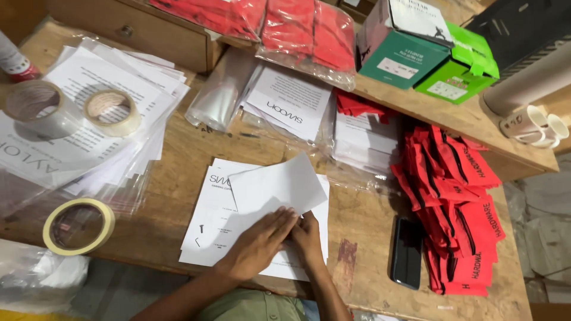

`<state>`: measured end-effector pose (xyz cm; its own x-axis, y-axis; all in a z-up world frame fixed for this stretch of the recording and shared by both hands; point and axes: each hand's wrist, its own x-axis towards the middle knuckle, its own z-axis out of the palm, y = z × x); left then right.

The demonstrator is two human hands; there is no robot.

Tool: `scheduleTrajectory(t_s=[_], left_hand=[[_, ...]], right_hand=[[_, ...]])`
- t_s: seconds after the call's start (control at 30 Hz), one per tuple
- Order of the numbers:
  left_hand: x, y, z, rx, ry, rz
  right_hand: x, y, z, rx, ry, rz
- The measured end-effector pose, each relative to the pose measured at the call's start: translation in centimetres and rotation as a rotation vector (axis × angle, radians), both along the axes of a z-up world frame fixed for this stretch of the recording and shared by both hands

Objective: The person folds printed instruction sheets and places them into clear plastic sleeves along with red hardware pouches. The person repeats this process for multiple sets, stacking the completed packages on the table.

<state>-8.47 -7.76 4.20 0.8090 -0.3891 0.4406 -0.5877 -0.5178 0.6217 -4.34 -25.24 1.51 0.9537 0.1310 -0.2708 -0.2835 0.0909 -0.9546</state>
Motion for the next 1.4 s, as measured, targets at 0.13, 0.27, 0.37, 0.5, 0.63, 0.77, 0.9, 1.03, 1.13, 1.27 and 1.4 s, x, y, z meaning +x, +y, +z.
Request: scheduleTrajectory(t_s=[0.13, 0.27, 0.37, 0.5, 0.63, 0.77, 0.9, 1.03, 1.13, 1.27, 1.4], left_hand=[[-0.5, 0.6, -2.3, 0.171, 0.053, 0.039], [-0.9, 2.1, -2.9, 0.312, 0.058, 0.074], [-2.0, 3.0, -2.2, 0.317, 0.084, 0.122], [-2.7, 3.6, -2.1, 0.280, 0.049, 0.180], [-3.6, 3.4, -1.2, 0.206, -0.014, 0.236], [-3.4, 3.6, 0.0, 0.190, -0.036, 0.270], [-3.5, 3.7, -0.4, 0.163, -0.036, 0.287], [-3.3, 3.9, -0.3, 0.097, -0.039, 0.280], [-3.4, 4.2, 0.2, 0.034, -0.035, 0.283], [-3.9, 4.5, 0.7, 0.001, -0.054, 0.302], [-4.1, 4.4, 1.3, -0.002, -0.086, 0.356]], right_hand=[[-0.4, 1.2, 2.5, -0.250, -0.054, 0.019], [0.0, 0.9, 5.1, -0.582, -0.092, 0.002], [0.7, -1.1, 4.3, -0.661, -0.155, -0.089], [0.4, -0.8, 4.5, -0.823, -0.214, -0.123], [-1.3, 0.9, 5.0, -0.895, -0.710, -0.020], [-0.2, -1.3, -2.3, -0.915, -0.703, -0.185], [0.8, -1.0, 0.3, -0.859, -0.499, -0.009], [0.0, 0.6, 3.0, -0.748, -0.574, 0.157], [-0.5, 1.3, 3.1, -1.030, -0.835, 0.244], [-0.9, 2.4, 3.3, -1.266, -0.886, 0.295], [-0.6, 2.7, 2.7, -1.278, -0.838, 0.324]])
